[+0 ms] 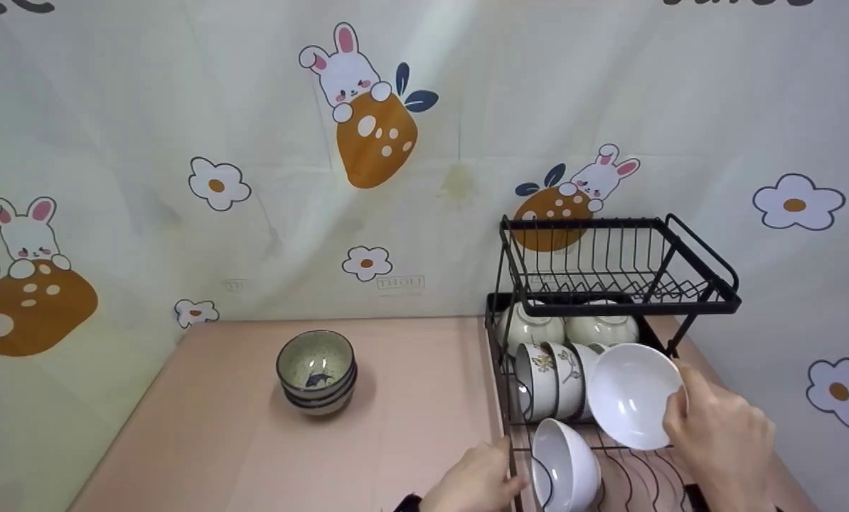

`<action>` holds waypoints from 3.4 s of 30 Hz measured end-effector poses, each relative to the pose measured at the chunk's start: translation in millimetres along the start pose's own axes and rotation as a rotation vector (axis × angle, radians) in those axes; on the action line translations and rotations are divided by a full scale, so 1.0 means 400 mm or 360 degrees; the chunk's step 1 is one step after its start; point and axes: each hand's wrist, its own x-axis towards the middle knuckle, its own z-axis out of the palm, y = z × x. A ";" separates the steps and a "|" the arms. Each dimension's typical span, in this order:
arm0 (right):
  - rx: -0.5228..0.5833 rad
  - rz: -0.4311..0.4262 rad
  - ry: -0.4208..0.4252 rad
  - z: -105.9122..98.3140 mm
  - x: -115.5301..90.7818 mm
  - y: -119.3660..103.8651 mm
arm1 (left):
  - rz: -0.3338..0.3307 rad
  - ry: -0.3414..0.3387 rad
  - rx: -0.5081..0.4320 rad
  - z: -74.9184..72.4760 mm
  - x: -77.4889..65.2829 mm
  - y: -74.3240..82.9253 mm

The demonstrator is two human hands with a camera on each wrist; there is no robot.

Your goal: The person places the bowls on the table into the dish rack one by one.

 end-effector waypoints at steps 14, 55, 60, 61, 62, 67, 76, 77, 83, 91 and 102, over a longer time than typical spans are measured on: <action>-0.0279 -0.0272 -0.0349 0.065 -0.025 -0.022 | -0.0014 -0.0022 -0.0020 0.013 0.003 0.002; -0.0230 -0.0473 -0.0542 0.136 -0.079 -0.072 | 0.0013 -0.0040 0.0054 0.009 0.005 -0.001; -0.0173 -0.0352 -0.0635 0.125 -0.070 -0.076 | 0.0019 -0.0028 0.0091 -0.006 0.005 -0.005; -0.0164 -0.0315 -0.0655 0.123 -0.067 -0.077 | 0.0031 -0.0021 0.0092 -0.013 0.005 -0.007; -0.0155 -0.0286 -0.0666 0.121 -0.065 -0.078 | 0.0034 -0.0018 0.0070 -0.021 0.005 -0.008; -0.0107 -0.0265 -0.0563 0.113 -0.057 -0.080 | 0.0021 0.0035 -0.0058 -0.071 0.006 -0.023; -0.0057 -0.0376 -0.0352 0.116 -0.050 -0.082 | -0.0036 0.0492 0.0003 -0.183 -0.006 -0.083; -0.0056 -0.0375 -0.0356 0.115 -0.050 -0.083 | -0.0038 0.0591 0.0051 -0.193 -0.007 -0.092; -0.0034 -0.0413 -0.0315 0.119 -0.051 -0.082 | -0.0217 0.1207 0.0240 -0.245 -0.014 -0.143; -0.0019 -0.0471 -0.0193 0.130 -0.055 -0.074 | -0.0551 0.1582 0.0401 -0.310 -0.037 -0.235; -0.0026 -0.0467 -0.0212 0.128 -0.054 -0.073 | -0.1042 0.1382 0.0255 -0.358 -0.082 -0.315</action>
